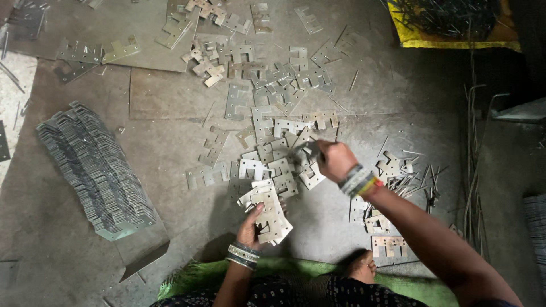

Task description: The person sits on the floor and repeatedly picks up small, L-shaped metal brackets from a scattered pile. They align the brackets and stack them into a neat pile on a larger metal sheet to their left. The process is continuous, with the person gathering more brackets as the initial pile diminishes.

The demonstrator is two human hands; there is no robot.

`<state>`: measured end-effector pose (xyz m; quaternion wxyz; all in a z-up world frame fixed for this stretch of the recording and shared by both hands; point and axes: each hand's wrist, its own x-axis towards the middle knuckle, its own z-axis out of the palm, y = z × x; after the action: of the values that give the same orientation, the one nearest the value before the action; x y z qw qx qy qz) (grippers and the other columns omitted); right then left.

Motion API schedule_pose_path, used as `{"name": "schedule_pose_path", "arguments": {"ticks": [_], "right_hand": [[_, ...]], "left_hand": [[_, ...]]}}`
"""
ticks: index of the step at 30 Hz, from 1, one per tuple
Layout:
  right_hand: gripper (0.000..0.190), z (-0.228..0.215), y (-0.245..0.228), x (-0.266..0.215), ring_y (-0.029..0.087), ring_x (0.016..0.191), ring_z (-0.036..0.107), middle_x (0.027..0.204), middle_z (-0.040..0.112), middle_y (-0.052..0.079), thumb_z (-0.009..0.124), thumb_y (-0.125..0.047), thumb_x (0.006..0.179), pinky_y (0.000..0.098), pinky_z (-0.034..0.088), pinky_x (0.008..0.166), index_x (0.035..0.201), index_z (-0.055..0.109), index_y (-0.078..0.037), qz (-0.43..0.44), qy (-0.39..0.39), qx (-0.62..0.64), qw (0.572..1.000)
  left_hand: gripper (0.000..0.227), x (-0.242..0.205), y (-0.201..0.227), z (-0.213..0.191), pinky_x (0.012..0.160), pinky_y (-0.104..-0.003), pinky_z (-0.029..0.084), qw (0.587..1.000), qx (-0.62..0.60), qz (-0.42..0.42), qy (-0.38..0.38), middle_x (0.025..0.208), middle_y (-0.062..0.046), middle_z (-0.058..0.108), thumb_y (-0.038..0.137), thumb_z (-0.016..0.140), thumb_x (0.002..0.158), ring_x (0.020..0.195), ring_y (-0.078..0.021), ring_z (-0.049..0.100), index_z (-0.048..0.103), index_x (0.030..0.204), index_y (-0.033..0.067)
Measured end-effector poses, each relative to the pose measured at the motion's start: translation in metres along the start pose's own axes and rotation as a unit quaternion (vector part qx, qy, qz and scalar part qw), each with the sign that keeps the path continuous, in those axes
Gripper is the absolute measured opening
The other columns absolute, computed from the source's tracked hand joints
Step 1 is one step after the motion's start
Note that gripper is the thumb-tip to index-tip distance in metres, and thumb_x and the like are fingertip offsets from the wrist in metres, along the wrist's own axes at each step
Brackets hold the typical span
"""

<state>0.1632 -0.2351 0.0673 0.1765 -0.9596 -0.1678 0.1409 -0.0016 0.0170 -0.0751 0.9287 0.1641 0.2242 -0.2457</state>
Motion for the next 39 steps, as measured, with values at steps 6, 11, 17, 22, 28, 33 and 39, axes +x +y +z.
{"name": "schedule_pose_path", "arguments": {"ticks": [6, 11, 17, 22, 28, 33, 39], "right_hand": [[0.046, 0.015, -0.013, 0.002, 0.030, 0.093, 0.076, 0.108, 0.076, 0.015, 0.067, -0.008, 0.082, 0.0402, 0.063, 0.086, 0.127, 0.064, -0.008, -0.113, 0.005, 0.119, 0.986], [0.062, 0.025, 0.002, 0.054, 0.035, 0.126, 0.057, 0.133, 0.064, 0.014, 0.060, -0.005, 0.072, 0.0572, 0.040, 0.112, 0.133, 0.060, -0.017, -0.202, 0.077, -0.292, 0.932], [0.051, 0.010, 0.023, 0.058, 0.028, 0.141, 0.045, 0.146, 0.054, 0.009, 0.059, -0.008, 0.087, 0.0485, 0.034, 0.120, 0.137, 0.059, -0.019, -0.117, -0.106, -0.336, 0.928], [0.058, 0.018, 0.030, 0.056, 0.031, 0.133, 0.049, 0.139, 0.056, 0.009, 0.059, -0.006, 0.082, 0.0513, 0.038, 0.113, 0.139, 0.060, -0.016, -0.148, -0.039, -0.294, 0.943], [0.035, -0.009, 0.017, 0.038, 0.030, 0.117, 0.060, 0.125, 0.064, 0.009, 0.064, -0.012, 0.092, 0.0439, 0.052, 0.096, 0.126, 0.068, -0.019, -0.152, -0.042, -0.294, 0.943], [0.023, -0.016, -0.016, -0.033, 0.027, 0.103, 0.067, 0.115, 0.068, 0.007, 0.073, -0.018, 0.088, 0.0403, 0.058, 0.083, 0.110, 0.069, -0.016, -0.338, 0.153, -0.210, 0.905], [0.051, 0.036, 0.012, -0.035, 0.028, 0.114, 0.066, 0.131, 0.064, 0.016, 0.068, -0.009, 0.079, 0.0375, 0.057, 0.097, 0.129, 0.059, -0.007, -0.259, 0.081, -0.322, 0.907]], "left_hand": [[0.060, -0.007, -0.001, 0.004, 0.085, -0.047, 0.063, 0.999, -0.042, -0.014, -0.028, 0.115, -0.017, 0.074, 0.042, 0.072, 0.086, 0.101, -0.0300, 0.074, 0.061, 0.131, 0.0035], [0.060, -0.022, 0.007, 0.007, 0.088, -0.049, 0.063, 0.999, -0.026, -0.047, -0.001, 0.122, -0.020, 0.071, 0.034, 0.073, 0.089, 0.104, -0.0304, 0.072, 0.058, 0.137, 0.0001], [0.068, -0.028, 0.014, 0.022, 0.084, -0.050, 0.062, 0.999, 0.010, -0.017, 0.042, 0.116, -0.021, 0.071, 0.046, 0.070, 0.086, 0.101, -0.0326, 0.072, 0.056, 0.137, 0.0028], [0.069, -0.031, 0.015, 0.045, 0.090, -0.049, 0.061, 1.000, -0.003, 0.009, -0.004, 0.115, -0.023, 0.071, 0.052, 0.066, 0.088, 0.103, -0.0334, 0.072, 0.056, 0.135, 0.0024], [0.067, -0.038, 0.010, 0.033, 0.092, -0.049, 0.060, 1.000, 0.020, 0.024, -0.001, 0.116, -0.019, 0.071, 0.048, 0.067, 0.090, 0.104, -0.0310, 0.072, 0.056, 0.137, 0.0014], [0.068, -0.026, 0.014, 0.028, 0.088, -0.050, 0.061, 1.000, -0.004, 0.015, 0.000, 0.113, -0.018, 0.072, 0.053, 0.066, 0.092, 0.098, -0.0321, 0.072, 0.057, 0.136, 0.0027], [0.070, -0.032, 0.018, 0.039, 0.082, -0.048, 0.063, 1.000, 0.000, -0.007, 0.027, 0.108, -0.018, 0.077, 0.056, 0.066, 0.080, 0.093, -0.0299, 0.076, 0.060, 0.130, 0.0080]]}}
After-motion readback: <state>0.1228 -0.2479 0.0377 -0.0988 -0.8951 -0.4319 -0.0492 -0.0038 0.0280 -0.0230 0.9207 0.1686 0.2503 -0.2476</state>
